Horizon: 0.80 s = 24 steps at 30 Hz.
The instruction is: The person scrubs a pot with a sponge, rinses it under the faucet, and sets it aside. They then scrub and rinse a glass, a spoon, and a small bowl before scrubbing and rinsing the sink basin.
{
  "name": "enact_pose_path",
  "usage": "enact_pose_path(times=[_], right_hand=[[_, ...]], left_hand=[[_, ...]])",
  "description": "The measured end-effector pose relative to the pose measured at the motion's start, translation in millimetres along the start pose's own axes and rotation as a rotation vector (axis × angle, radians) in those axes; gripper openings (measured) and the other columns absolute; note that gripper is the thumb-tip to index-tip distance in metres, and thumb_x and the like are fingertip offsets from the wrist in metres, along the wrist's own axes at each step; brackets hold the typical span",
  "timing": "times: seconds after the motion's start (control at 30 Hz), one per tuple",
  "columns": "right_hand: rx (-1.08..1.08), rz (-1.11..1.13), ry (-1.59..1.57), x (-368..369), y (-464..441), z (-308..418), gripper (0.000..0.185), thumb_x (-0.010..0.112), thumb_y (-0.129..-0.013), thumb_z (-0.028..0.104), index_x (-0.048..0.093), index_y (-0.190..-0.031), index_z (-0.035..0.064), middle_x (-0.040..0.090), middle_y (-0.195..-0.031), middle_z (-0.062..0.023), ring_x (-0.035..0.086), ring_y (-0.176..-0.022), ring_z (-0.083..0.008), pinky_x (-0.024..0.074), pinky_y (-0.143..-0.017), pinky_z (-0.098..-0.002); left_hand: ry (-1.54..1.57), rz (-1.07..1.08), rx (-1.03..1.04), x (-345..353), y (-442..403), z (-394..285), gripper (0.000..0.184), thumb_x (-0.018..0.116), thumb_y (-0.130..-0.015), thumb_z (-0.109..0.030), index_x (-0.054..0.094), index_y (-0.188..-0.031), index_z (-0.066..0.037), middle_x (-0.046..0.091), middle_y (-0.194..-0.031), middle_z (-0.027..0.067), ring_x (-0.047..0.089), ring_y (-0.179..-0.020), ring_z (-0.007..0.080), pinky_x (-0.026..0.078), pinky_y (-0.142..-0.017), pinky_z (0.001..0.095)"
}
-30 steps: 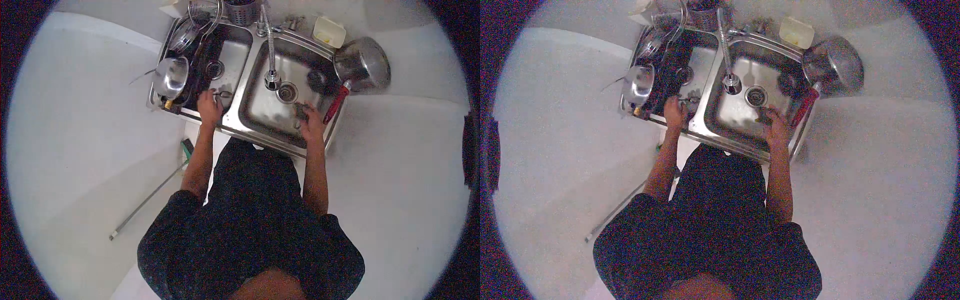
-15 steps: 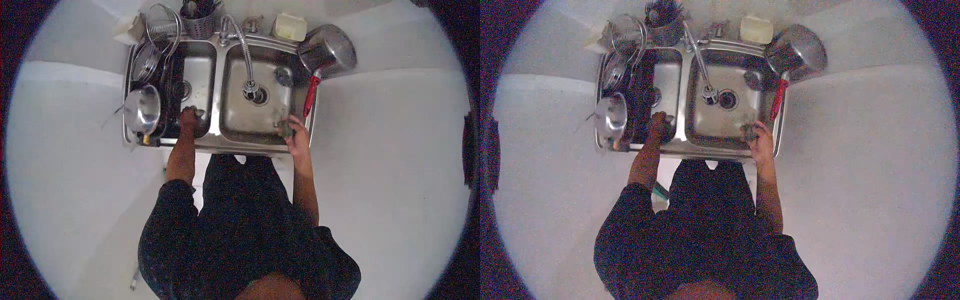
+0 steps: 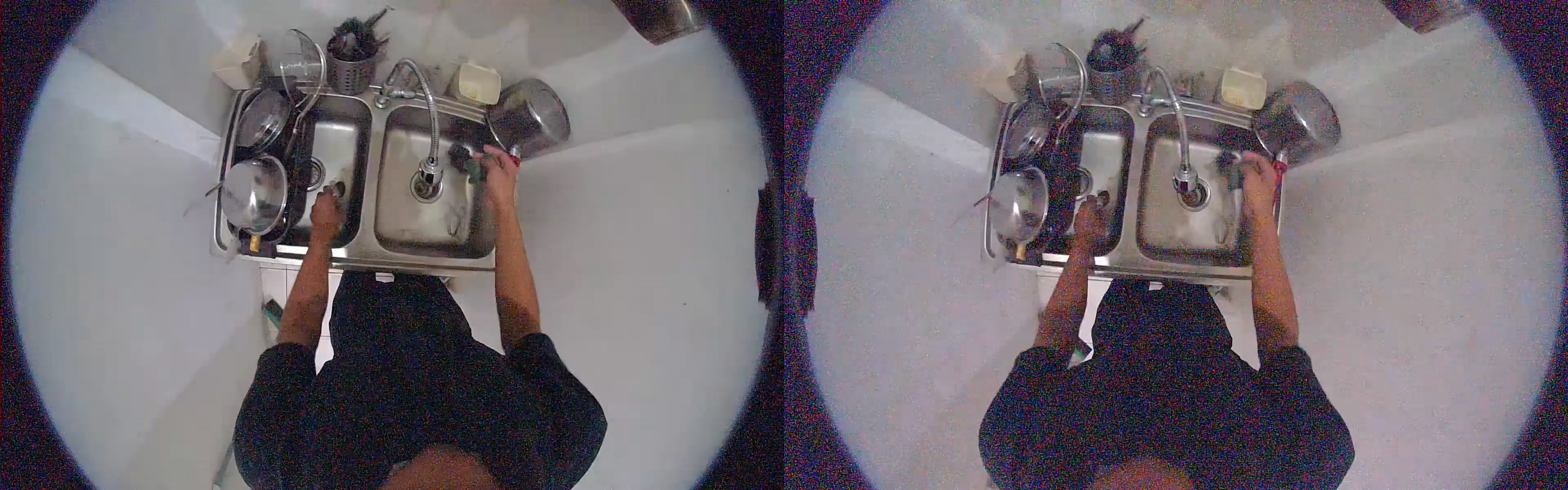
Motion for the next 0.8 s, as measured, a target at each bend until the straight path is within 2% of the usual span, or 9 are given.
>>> enact_pose_path(times=[0.13, 0.2, 0.33, 0.4, 0.47, 0.53, 0.6, 0.73, 0.8], right_hand=[[-0.513, 0.088, 0.671, 28, -66, 20, 0.033, 0.059, -0.085, 0.014, 0.055, -0.114, -0.0009, 0.062, -0.112, -0.0189, 0.062, -0.098, -0.0309, 0.0485, -0.086, -0.0392], [-0.464, 0.227, 0.747, 63, -76, 62, 0.039, 0.061, -0.082, 0.015, 0.054, -0.117, -0.0006, 0.058, -0.114, -0.0252, 0.056, -0.107, -0.0398, 0.0441, -0.093, -0.0431], [-0.624, 0.502, 1.018, 116, -128, 67, 0.061, 0.064, -0.078, 0.016, 0.041, -0.133, 0.0058, 0.056, -0.119, -0.0251, 0.055, -0.109, -0.0422, 0.0438, -0.095, -0.0467], [-0.628, 0.574, 1.112, 132, -136, 51, 0.074, 0.066, -0.076, 0.018, 0.033, -0.142, 0.0079, 0.055, -0.122, -0.0253, 0.055, -0.108, -0.0427, 0.0435, -0.096, -0.0484], [-0.592, 0.583, 1.083, 136, -135, 44, 0.072, 0.066, -0.075, 0.018, 0.035, -0.139, 0.0043, 0.056, -0.12, -0.027, 0.057, -0.105, -0.0427, 0.0452, -0.094, -0.0495], [-0.519, 0.604, 1.111, 141, -126, 59, 0.061, 0.065, -0.075, 0.018, 0.044, -0.129, -0.0001, 0.058, -0.115, -0.028, 0.059, -0.102, -0.0417, 0.0483, -0.089, -0.0501], [-0.371, 0.637, 1.219, 142, -114, 79, 0.047, 0.064, -0.076, 0.019, 0.054, -0.117, -0.0027, 0.06, -0.109, -0.0283, 0.06, -0.1, -0.0406, 0.0508, -0.084, -0.0498], [-0.647, 0.573, 1.054, 137, -135, 10, 0.028, 0.059, -0.078, 0.018, 0.061, -0.096, -0.0025, 0.064, -0.094, -0.0255, 0.063, -0.091, -0.0402, 0.0516, -0.077, -0.049], [-0.763, 0.461, 0.994, 130, -127, -8, 0.025, 0.053, -0.081, 0.018, 0.061, -0.095, -0.0016, 0.064, -0.087, -0.0232, 0.061, -0.087, -0.0422, 0.0487, -0.079, -0.0499]], left_hand=[[0.349, -0.097, -0.045, -39, 14, -51, 0.029, 0.056, -0.086, -0.011, 0.05, -0.113, 0.0, 0.061, -0.085, 0.0249, 0.062, -0.089, 0.0423, 0.051, -0.073, 0.0505], [0.532, -0.011, -0.094, -10, 13, -45, 0.029, 0.055, -0.088, -0.014, 0.053, -0.113, 0.0, 0.062, -0.082, 0.0209, 0.063, -0.079, 0.0374, 0.051, -0.066, 0.0468], [1.764, 0.435, -0.567, -6, 24, -94, 0.027, 0.052, -0.091, -0.017, 0.06, -0.111, 0.0, 0.06, -0.073, 0.0089, 0.058, -0.061, 0.0221, 0.048, -0.054, 0.0365], [1.522, 0.408, -0.292, -25, 33, -128, 0.025, 0.051, -0.092, -0.017, 0.061, -0.109, -0.001, 0.057, -0.071, 0.0041, 0.054, -0.059, 0.0166, 0.046, -0.051, 0.0306], [1.596, 0.466, -0.343, -14, 26, -144, 0.023, 0.05, -0.093, -0.016, 0.061, -0.105, -0.001, 0.055, -0.07, 0.002, 0.051, -0.057, 0.0141, 0.045, -0.05, 0.0266], [1.98, 0.592, -0.738, 19, 6, -146, 0.021, 0.049, -0.093, -0.016, 0.061, -0.101, 0.0, 0.054, -0.071, 0.0024, 0.05, -0.055, 0.0145, 0.044, -0.049, 0.0245], [1.967, 0.555, -0.597, 20, -1, -164, 0.02, 0.046, -0.094, -0.015, 0.061, -0.096, -0.001, 0.056, -0.073, 0.0036, 0.051, -0.056, 0.0151, 0.045, -0.05, 0.0244], [2.168, 0.4, -0.934, 58, -21, -180, 0.024, 0.042, -0.096, -0.015, 0.06, -0.085, -0.003, 0.057, -0.074, 0.005, 0.053, -0.058, 0.0155, 0.048, -0.052, 0.0273], [2.05, 0.491, -0.676, 67, -26, -186, 0.024, 0.039, -0.098, -0.019, 0.059, -0.09, -0.007, 0.056, -0.073, 0.0048, 0.053, -0.058, 0.0151, 0.047, -0.049, 0.0283]])
Point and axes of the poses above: each hand's wrist, its own y-axis away from the middle knuckle, its own x-axis out of the palm, z = x × y, the point moved 1 cm from there along -y, towards the middle knuckle
